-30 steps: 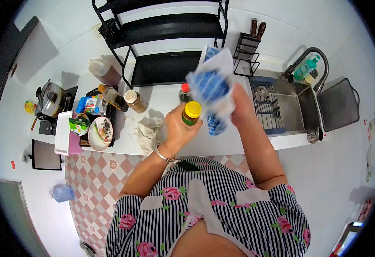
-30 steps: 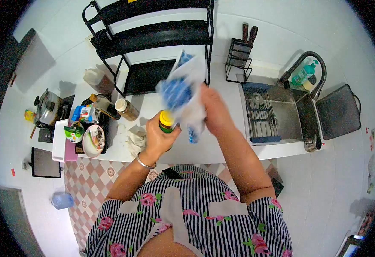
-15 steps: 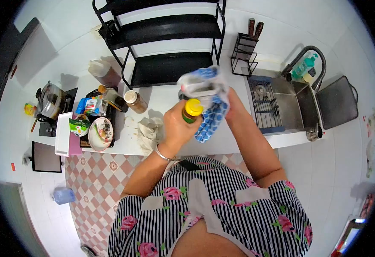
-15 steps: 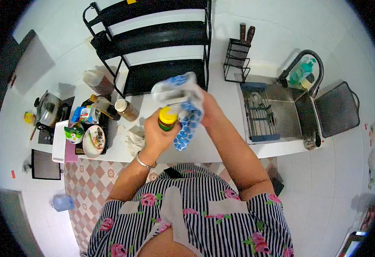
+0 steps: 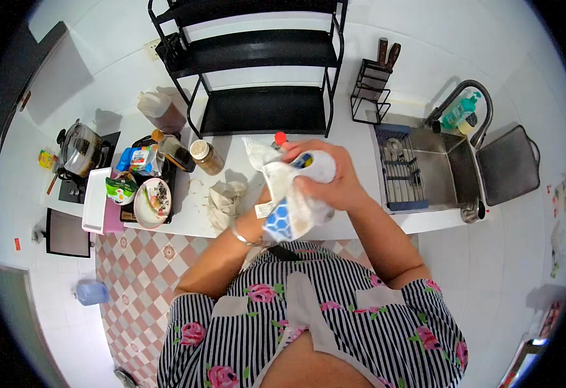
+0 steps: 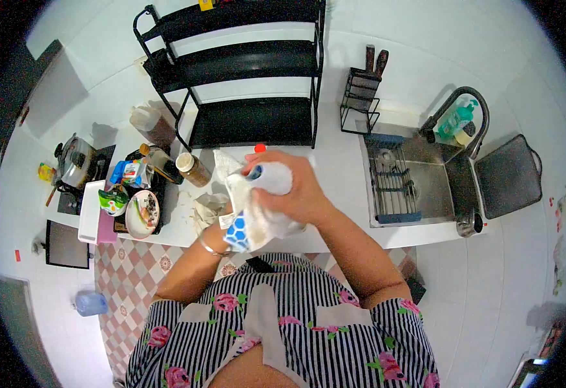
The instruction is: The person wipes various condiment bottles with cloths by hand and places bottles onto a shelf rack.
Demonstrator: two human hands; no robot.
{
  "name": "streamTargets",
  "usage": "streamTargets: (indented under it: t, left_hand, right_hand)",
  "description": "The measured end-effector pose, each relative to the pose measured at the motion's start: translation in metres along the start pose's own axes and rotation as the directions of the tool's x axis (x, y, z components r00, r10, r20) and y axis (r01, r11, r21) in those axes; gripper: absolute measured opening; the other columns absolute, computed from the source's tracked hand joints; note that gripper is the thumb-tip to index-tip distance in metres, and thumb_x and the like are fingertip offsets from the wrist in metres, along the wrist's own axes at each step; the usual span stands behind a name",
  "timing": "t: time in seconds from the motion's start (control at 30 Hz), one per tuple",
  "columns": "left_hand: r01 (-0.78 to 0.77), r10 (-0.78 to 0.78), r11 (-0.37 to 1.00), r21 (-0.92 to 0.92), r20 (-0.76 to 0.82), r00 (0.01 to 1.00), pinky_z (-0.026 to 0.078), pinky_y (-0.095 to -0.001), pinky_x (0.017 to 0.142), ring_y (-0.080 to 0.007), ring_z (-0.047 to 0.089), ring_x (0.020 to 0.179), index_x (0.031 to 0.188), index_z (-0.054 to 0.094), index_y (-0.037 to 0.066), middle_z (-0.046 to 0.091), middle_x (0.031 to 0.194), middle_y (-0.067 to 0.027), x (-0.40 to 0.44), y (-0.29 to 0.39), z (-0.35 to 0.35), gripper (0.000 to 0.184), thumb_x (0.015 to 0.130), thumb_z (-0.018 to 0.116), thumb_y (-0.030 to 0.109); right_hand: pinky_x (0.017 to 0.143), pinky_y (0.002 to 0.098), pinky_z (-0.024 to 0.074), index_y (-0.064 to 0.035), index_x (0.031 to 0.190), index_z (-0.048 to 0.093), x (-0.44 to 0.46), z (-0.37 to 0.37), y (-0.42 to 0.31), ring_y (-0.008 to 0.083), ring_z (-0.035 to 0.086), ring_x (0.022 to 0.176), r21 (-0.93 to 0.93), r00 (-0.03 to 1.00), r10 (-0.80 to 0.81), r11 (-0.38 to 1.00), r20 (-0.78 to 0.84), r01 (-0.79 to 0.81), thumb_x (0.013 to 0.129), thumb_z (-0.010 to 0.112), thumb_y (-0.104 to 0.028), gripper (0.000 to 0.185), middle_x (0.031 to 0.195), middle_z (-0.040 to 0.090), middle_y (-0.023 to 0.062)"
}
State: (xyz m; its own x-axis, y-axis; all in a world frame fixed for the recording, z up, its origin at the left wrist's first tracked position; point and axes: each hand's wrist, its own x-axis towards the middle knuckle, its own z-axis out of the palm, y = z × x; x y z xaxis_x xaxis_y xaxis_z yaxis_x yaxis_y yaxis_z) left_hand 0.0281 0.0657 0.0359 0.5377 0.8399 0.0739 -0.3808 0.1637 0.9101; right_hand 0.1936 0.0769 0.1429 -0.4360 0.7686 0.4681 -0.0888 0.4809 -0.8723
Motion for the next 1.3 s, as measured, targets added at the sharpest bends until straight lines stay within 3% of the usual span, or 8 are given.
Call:
streamTargets:
  t: [0.07,0.17,0.33,0.43,0.7,0.97,1.17,1.3]
  left_hand:
    - [-0.296,0.173,0.653,0.697,0.243,0.955,0.033,-0.0349,0.105,-0.0257,0.043,0.126,0.136,0.040,0.005,0.047,0.135,-0.0133,-0.017,0.064,0.017,0.077,0.074,0.078,0.029]
    - [-0.048,-0.080,0.759,0.649,0.167,0.983,0.024,-0.0362,0.112,-0.0275,0.033,0.134,0.141,0.029,-0.001,0.037,0.143,-0.0156,-0.018,0.075,0.000,0.109,0.057,0.088,0.035]
    - [0.185,-0.282,0.845,0.501,0.126,0.951,0.034,-0.0314,0.103,-0.0168,0.048,0.117,0.136,0.037,0.001,0.053,0.125,-0.0081,-0.027,0.039,0.018,0.096,0.059,0.089,0.027]
    - [0.119,-0.169,0.953,0.280,0.162,0.972,0.038,-0.0296,0.099,-0.0148,0.052,0.110,0.131,0.043,0.004,0.056,0.120,-0.0045,-0.033,0.012,0.027,0.083,0.062,0.086,0.019]
    - [-0.079,0.394,0.578,0.812,-0.192,0.899,0.052,-0.0344,0.079,-0.0258,0.068,0.088,0.116,0.052,0.001,0.067,0.095,-0.0137,-0.020,0.023,0.037,0.066,0.059,0.080,0.018]
    - [0.276,-0.286,0.958,0.081,0.357,0.889,0.044,-0.0333,0.092,-0.0198,0.058,0.102,0.116,0.055,0.004,0.062,0.109,-0.0079,-0.035,0.039,0.022,0.065,0.061,0.085,0.024]
    - [0.199,-0.152,0.978,-0.065,0.437,0.887,0.046,-0.0354,0.083,-0.0237,0.058,0.095,0.108,0.056,0.003,0.061,0.102,-0.0125,-0.035,0.030,0.031,0.063,0.060,0.083,0.034]
    - [0.259,-0.147,0.949,-0.182,0.473,0.869,0.047,-0.0400,0.087,-0.0271,0.059,0.097,0.116,0.054,0.003,0.061,0.106,-0.0132,-0.037,0.028,0.028,0.071,0.055,0.085,0.024]
  right_hand:
    - [0.100,0.0408,0.0390,-0.0034,0.098,0.063,-0.001,-0.013,-0.006,0.0242,0.061,0.102,0.103,0.997,0.070,0.993,-0.037,-0.066,0.066,0.071,-0.014,0.035,0.099,0.066,0.0138]
    - [0.097,0.0410,0.0416,-0.0037,0.091,0.062,0.001,-0.031,-0.015,0.0239,0.064,0.094,0.319,0.979,0.182,0.937,-0.095,-0.143,0.063,0.073,-0.021,0.035,0.093,0.066,0.0153]
    - [0.094,0.0400,0.0440,-0.0036,0.086,0.060,0.006,-0.038,-0.015,0.0232,0.064,0.085,0.397,0.976,0.218,0.898,-0.027,-0.189,0.062,0.074,-0.026,0.036,0.084,0.066,0.0136]
    - [0.091,0.0389,0.0454,-0.0030,0.089,0.061,0.005,-0.033,-0.016,0.0220,0.064,0.083,0.433,0.980,0.198,0.884,-0.008,-0.175,0.066,0.072,-0.026,0.034,0.085,0.065,0.0129]
    - [0.068,0.0281,0.0512,-0.0013,0.096,0.061,0.013,-0.007,-0.039,0.0132,0.063,0.074,0.369,0.872,0.321,0.912,-0.369,-0.180,0.075,0.069,-0.013,0.025,0.085,0.066,0.0058]
    - [0.075,0.0304,0.0473,-0.0044,0.097,0.056,0.021,-0.026,-0.013,0.0204,0.059,0.088,0.731,0.992,-0.005,0.677,0.123,-0.087,0.077,0.070,-0.049,0.051,0.092,0.061,0.0122]
    - [0.097,0.0490,0.0467,-0.0037,0.136,0.036,0.025,-0.004,-0.014,0.0332,0.054,0.114,0.983,0.987,-0.066,0.124,0.144,-0.135,0.082,0.056,-0.061,0.081,0.127,0.050,0.0237]
    - [0.097,0.0428,0.0469,-0.0038,0.132,0.043,0.003,-0.002,0.017,0.0282,0.056,0.113,0.871,0.969,0.200,0.438,0.146,-0.222,0.075,0.073,-0.041,0.074,0.125,0.053,0.0165]
